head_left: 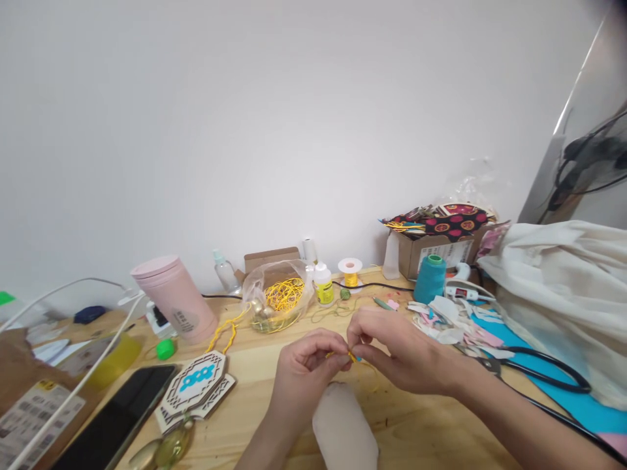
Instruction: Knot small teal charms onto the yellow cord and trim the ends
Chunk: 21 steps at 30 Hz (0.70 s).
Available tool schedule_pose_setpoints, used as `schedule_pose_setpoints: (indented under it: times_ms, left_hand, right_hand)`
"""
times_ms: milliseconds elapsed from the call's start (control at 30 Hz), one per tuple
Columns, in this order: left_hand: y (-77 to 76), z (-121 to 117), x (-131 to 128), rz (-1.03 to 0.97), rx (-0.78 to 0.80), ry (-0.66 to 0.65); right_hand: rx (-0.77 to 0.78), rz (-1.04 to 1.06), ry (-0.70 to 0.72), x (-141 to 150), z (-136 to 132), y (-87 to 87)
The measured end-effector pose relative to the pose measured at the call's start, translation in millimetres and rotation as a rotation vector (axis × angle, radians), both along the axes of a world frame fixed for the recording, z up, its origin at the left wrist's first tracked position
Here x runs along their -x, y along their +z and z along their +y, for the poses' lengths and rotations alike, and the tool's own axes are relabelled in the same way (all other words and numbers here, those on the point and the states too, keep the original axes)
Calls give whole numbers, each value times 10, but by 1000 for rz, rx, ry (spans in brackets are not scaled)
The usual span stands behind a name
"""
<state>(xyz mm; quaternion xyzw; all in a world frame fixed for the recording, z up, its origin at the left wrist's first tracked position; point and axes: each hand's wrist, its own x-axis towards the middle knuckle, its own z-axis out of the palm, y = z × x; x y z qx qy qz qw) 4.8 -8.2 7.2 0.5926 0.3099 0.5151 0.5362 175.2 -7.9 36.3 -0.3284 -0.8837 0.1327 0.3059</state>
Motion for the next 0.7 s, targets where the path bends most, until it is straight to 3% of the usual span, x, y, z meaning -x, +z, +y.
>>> schedule_pose_setpoints:
  times_ms: [167,700]
  left_hand:
    - [-9,3,15,-41,14,-8]
    - [3,-2,12,-19,68,-30]
  right_hand:
    - [59,92,38,1,39,-39]
    - [-42,19,90,-17,61,-2]
